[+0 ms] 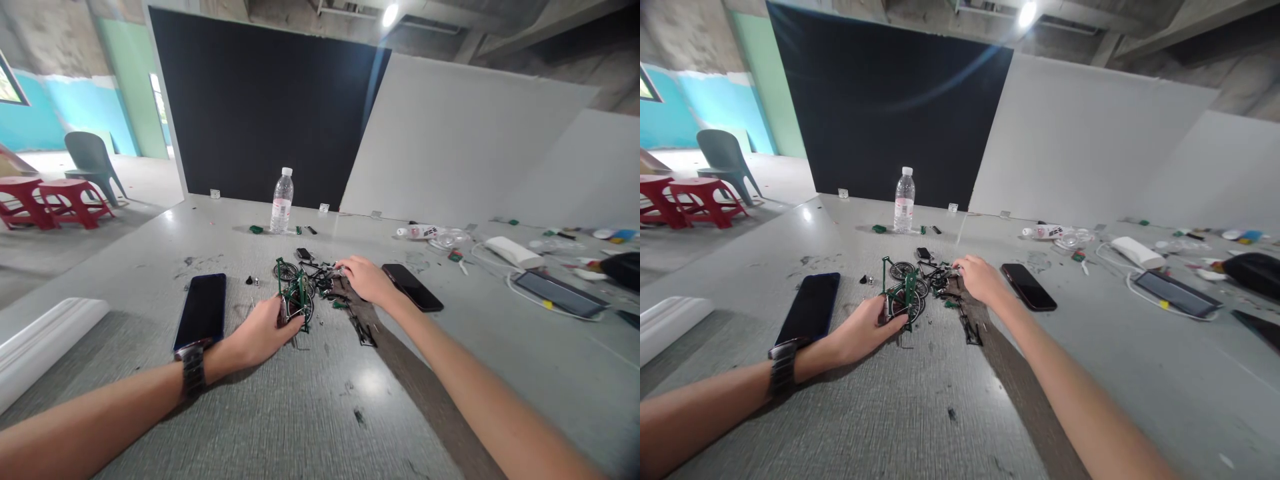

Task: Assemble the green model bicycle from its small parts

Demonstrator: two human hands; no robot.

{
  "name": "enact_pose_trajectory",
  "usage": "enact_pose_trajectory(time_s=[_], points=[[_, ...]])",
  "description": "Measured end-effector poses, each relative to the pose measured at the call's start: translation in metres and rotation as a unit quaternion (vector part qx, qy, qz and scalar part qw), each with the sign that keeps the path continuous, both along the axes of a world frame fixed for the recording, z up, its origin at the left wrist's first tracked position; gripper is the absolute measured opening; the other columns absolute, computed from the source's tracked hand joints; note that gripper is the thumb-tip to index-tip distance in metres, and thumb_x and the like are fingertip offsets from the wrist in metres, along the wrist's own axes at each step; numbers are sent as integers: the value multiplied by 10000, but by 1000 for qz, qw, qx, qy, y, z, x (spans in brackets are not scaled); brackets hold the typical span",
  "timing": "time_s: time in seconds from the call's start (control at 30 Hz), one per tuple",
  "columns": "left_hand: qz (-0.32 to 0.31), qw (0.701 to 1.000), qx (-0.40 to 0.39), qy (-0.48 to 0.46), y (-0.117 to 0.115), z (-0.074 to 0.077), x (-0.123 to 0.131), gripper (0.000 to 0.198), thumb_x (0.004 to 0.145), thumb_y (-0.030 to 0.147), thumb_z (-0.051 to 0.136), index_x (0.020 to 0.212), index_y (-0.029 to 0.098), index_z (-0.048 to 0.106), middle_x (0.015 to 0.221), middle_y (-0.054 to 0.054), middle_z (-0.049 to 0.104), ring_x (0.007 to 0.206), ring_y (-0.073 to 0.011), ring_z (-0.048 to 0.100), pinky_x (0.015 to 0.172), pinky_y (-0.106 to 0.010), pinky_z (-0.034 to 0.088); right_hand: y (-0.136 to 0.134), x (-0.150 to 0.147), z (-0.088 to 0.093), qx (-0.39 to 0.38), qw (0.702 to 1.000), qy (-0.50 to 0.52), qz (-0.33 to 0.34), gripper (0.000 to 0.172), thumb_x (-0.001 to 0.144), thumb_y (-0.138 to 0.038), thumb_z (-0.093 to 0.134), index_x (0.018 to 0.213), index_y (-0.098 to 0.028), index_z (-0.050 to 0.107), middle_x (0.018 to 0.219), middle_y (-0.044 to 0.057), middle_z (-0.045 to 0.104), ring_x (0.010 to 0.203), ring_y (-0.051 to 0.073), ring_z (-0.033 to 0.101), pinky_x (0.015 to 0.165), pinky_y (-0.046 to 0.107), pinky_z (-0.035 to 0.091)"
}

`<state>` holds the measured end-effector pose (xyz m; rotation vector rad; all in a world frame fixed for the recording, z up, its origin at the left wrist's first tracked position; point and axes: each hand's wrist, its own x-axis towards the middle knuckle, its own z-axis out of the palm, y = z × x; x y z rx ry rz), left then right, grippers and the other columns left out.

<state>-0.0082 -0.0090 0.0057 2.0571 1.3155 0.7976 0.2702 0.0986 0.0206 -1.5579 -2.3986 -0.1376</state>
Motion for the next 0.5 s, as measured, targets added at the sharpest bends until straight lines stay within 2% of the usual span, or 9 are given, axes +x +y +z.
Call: enact_pose_trajectory(time_s=[0.17,0.5], points=[[8,1000,1,3,0,-2,0,358,867,428,533,624,222,371,572,32,476,525,-121,390,502,-292,292,6,-3,3,-14,1000,-8,20,329,913,-175,434,997,-227,749,1019,104,708,991,244,628,862,368,449],[4,1000,4,4,0,0,0,352,867,411,528,613,220,375,558,29,481,515,-119,369,493,-291,273,-5,-17,1,-30,998,-14,45,349,929,-147,401,1046,-207,724,1018,108,692,1014,248,612,884,393,459]])
